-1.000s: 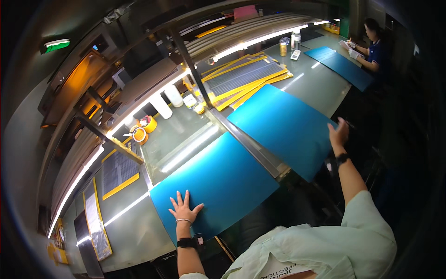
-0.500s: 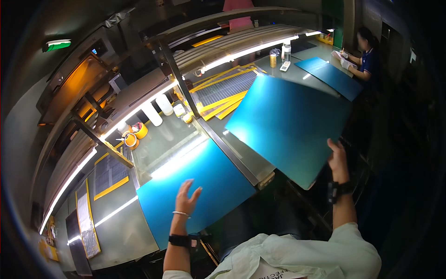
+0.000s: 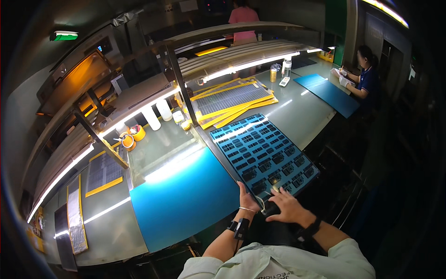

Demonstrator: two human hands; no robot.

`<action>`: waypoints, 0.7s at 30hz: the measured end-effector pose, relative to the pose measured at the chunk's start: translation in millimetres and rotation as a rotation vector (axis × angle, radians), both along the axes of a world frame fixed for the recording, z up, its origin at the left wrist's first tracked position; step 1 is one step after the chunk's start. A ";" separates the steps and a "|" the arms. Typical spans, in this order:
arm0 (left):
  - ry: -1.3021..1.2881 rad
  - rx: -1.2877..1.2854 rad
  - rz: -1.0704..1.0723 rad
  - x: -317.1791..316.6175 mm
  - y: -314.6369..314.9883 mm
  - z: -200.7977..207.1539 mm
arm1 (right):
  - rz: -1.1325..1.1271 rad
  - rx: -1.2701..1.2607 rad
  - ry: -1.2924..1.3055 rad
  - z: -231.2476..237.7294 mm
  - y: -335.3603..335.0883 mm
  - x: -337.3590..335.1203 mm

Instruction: Inspecting and organizing circuit board panels on an assembly line workspace.

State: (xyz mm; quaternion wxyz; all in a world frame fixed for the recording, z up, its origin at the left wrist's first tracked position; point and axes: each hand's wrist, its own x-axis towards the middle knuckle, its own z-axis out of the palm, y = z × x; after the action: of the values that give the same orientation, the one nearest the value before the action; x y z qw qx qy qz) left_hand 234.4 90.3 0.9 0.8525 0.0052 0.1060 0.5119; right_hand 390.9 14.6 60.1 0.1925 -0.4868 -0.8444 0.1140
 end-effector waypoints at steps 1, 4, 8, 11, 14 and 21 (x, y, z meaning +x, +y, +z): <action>0.030 0.060 -0.024 1.8 -7.3 17.4 | -0.053 0.009 0.003 -8.4 -3.5 -9.0; 0.008 0.077 -0.053 -2.3 0.6 0.1 | -0.103 0.119 -0.057 -7.1 -5.1 -29.6; -0.081 0.034 -0.070 -7.6 3.5 -3.8 | -0.123 0.189 0.112 -0.3 1.0 -35.3; -0.173 0.139 -0.178 -7.4 4.6 3.5 | -0.133 0.058 0.213 7.0 19.1 -15.6; 0.348 -0.217 -0.200 -3.1 29.9 -40.0 | -0.370 0.052 0.445 66.6 70.2 10.8; 0.732 -0.276 -0.094 23.5 53.2 -52.3 | -0.188 0.797 0.315 231.7 73.1 5.6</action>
State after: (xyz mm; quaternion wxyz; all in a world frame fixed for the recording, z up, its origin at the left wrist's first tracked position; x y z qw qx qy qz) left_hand 257.9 143.5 -51.4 0.7735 0.0776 0.4706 0.4174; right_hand 396.5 87.7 291.8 0.5013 -0.4259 -0.7347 -0.1656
